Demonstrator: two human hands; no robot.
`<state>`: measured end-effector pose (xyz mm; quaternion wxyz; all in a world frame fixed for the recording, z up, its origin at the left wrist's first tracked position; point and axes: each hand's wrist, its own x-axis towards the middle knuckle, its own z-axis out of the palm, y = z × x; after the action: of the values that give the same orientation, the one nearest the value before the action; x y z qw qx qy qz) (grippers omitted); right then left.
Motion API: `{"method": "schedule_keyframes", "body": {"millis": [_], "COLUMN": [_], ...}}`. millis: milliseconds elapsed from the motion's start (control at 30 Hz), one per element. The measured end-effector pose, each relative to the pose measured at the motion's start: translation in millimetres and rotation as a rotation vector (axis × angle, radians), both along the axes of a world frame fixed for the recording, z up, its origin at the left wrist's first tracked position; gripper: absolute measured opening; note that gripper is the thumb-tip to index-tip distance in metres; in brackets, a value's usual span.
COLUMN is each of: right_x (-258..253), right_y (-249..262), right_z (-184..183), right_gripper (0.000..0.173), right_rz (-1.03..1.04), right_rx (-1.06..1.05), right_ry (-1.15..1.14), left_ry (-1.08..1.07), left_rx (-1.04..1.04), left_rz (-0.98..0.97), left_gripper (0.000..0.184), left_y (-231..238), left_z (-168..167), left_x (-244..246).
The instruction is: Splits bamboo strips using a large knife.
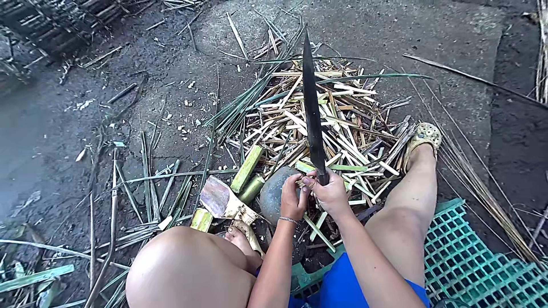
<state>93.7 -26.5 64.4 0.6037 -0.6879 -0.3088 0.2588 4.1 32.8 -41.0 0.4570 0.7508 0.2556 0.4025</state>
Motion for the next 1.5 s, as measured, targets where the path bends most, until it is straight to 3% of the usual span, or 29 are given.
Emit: {"method": "schedule_keyframes", "body": {"millis": [167, 400, 633, 1033, 1233, 1500], "right_x": [-3, -4, -17, -22, -25, -31], "right_y": [1, -38, -61, -58, -43, -16], "right_z": [-1, 15, 23, 13, 6, 3], "right_gripper": [0.023, 0.063, 0.046, 0.042, 0.055, 0.038], "right_rz": [-0.030, 0.109, 0.136, 0.200, 0.027, -0.092], "right_rx": [0.030, 0.073, -0.067, -0.092, -0.033, -0.063], "right_ry": [0.027, 0.041, 0.197, 0.259, -0.070, -0.206], "left_ry": [0.052, 0.049, 0.076, 0.075, 0.077, 0.044], "left_rx": [0.144, 0.159, 0.167, 0.154, 0.073, 0.066], "left_rz": [0.137, 0.142, 0.115, 0.134, 0.117, 0.101], "left_gripper": [0.024, 0.024, 0.031, 0.042, 0.037, 0.038], "left_y": [-5, -7, -9, -8, -8, -6], "left_z": [-1, 3, -5, -6, -2, -3], "left_x": [3, 2, 1, -5, -4, -5]}}
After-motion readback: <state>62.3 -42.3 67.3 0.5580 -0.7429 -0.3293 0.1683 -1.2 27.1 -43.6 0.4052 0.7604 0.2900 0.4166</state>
